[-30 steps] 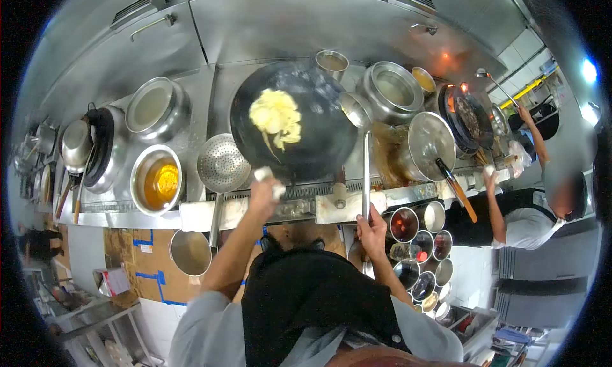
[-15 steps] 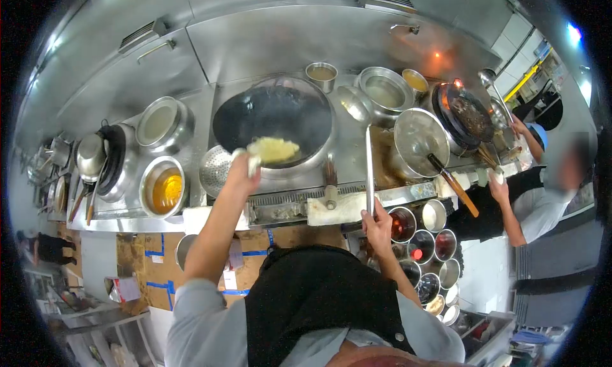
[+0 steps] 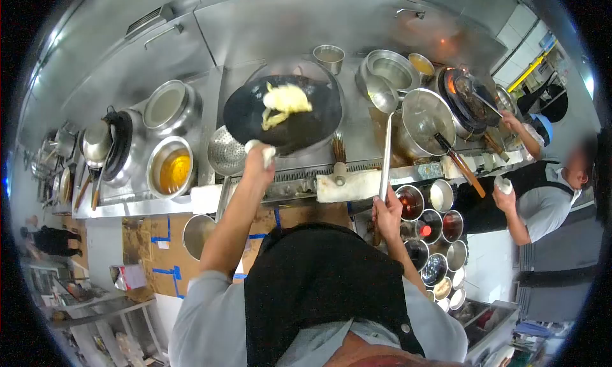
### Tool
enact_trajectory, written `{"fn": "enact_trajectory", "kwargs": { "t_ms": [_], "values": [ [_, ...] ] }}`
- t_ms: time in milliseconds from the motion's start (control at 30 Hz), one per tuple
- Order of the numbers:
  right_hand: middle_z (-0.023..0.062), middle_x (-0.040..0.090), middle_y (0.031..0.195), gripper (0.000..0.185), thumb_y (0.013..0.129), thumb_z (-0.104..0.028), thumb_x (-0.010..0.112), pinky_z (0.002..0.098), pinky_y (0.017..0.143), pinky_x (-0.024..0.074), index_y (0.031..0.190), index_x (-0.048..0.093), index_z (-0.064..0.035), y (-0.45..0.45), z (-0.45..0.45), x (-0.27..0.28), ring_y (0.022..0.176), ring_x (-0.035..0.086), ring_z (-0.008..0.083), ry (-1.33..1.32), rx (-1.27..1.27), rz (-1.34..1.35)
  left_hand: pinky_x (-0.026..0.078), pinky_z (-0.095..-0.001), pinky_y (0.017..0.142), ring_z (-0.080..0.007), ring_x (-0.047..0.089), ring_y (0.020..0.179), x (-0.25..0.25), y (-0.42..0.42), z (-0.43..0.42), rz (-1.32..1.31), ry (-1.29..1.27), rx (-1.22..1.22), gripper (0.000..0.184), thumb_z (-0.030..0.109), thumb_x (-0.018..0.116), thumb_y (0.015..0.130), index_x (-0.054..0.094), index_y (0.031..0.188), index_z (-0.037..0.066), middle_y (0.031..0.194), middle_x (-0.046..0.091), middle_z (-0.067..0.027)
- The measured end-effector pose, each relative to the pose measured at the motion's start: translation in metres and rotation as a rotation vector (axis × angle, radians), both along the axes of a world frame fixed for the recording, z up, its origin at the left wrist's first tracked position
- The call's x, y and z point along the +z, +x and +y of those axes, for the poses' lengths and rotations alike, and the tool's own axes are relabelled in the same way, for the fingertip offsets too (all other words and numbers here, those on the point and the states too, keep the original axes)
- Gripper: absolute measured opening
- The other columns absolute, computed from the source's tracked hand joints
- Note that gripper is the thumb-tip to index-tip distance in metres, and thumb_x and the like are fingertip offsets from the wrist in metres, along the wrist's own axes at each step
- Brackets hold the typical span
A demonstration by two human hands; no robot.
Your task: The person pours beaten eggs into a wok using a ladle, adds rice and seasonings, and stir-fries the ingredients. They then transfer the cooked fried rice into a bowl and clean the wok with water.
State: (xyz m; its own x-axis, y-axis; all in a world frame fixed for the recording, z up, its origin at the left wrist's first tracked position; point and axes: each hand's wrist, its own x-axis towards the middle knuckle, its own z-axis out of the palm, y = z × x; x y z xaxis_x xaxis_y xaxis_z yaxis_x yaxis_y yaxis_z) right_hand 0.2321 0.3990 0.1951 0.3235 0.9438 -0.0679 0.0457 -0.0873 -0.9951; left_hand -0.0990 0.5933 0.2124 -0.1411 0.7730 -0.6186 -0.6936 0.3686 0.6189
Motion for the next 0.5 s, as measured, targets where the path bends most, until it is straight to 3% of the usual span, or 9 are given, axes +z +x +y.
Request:
{"fn": "enact_trajectory", "kwargs": {
  "t_ms": [33, 133, 300, 333, 367, 467, 500],
  "values": [
    [-0.0022, 0.055, 0.073, 0.058, 0.095, 0.001, 0.056, 0.0215, 0.047, 0.0404, 0.152, 0.043, -0.0017, -0.006, 0.001, 0.004, 0.054, 0.049, 0.006, 0.01, 0.009, 0.013, 0.037, -0.0259, 0.04, -0.0138, 0.055, 0.053, -0.006, -0.004, 0.012, -0.072, 0.052, -0.047, 0.012, 0.013, 0.065, 0.083, 0.054, 0.088, 0.016, 0.068, 0.056, -0.0013],
    [-0.0018, 0.055, 0.074, 0.058, 0.094, 0.001, 0.056, 0.022, 0.048, 0.0419, 0.15, 0.044, -0.0007, -0.033, -0.005, 0.03, 0.054, 0.05, 0.0064, 0.013, 0.047, -0.015, 0.039, -0.0288, 0.04, -0.0161, 0.057, 0.056, -0.005, -0.003, 0.026, 0.03, -0.04, -0.093, 0.009, 0.013, 0.063, 0.085, 0.057, 0.092, 0.014, 0.072, 0.059, -0.0031],
    [-0.0015, 0.054, 0.076, 0.06, 0.091, 0.0, 0.058, 0.0228, 0.052, 0.0436, 0.15, 0.044, -0.0009, -0.09, -0.04, 0.015, 0.057, 0.051, 0.0071, -0.012, -0.007, -0.123, 0.043, -0.0347, 0.04, -0.0192, 0.061, 0.06, -0.109, -0.036, -0.017, 0.101, 0.018, -0.272, 0.007, 0.014, 0.061, 0.089, 0.061, 0.096, 0.012, 0.078, 0.063, -0.0061],
    [-0.001, 0.056, 0.081, 0.062, 0.092, -0.002, 0.061, 0.0238, 0.056, 0.045, 0.151, 0.044, -0.0019, -0.104, -0.048, 0.017, 0.062, 0.051, 0.0071, -0.047, -0.003, -0.119, 0.042, -0.0333, 0.039, -0.0191, 0.062, 0.058, -0.151, -0.051, -0.03, 0.145, 0.123, -0.383, 0.004, 0.011, 0.059, 0.091, 0.06, 0.094, 0.011, 0.079, 0.063, -0.0063],
    [-0.0006, 0.059, 0.086, 0.064, 0.092, -0.004, 0.064, 0.0249, 0.06, 0.0464, 0.152, 0.043, -0.0029, -0.118, -0.056, 0.021, 0.067, 0.052, 0.007, -0.086, 0.002, -0.113, 0.04, -0.0322, 0.038, -0.0186, 0.061, 0.056, -0.132, -0.054, -0.051, 0.124, 0.003, -0.352, 0.002, 0.009, 0.059, 0.09, 0.059, 0.092, 0.01, 0.077, 0.062, -0.0055],
    [0.0011, 0.06, 0.089, 0.065, 0.092, -0.004, 0.064, 0.0261, 0.062, 0.0486, 0.153, 0.042, -0.0028, -0.165, -0.053, 0.048, 0.069, 0.054, 0.009, -0.224, 0.076, -0.292, 0.04, -0.0314, 0.039, -0.0179, 0.06, 0.058, -0.163, -0.076, -0.079, 0.109, 0.055, -0.396, 0.007, 0.011, 0.064, 0.088, 0.059, 0.092, 0.01, 0.076, 0.061, -0.004],
    [0.0105, 0.068, 0.104, 0.066, 0.091, -0.005, 0.065, 0.0297, 0.078, 0.0538, 0.152, 0.042, -0.0013, -0.176, -0.049, 0.037, 0.085, 0.065, 0.0169, -0.182, 0.103, -0.286, 0.039, -0.0314, 0.04, -0.0177, 0.06, 0.058, -0.156, -0.078, -0.086, 0.083, 0.039, -0.368, 0.008, 0.012, 0.065, 0.087, 0.059, 0.092, 0.01, 0.075, 0.06, -0.0037]
  ]
}}
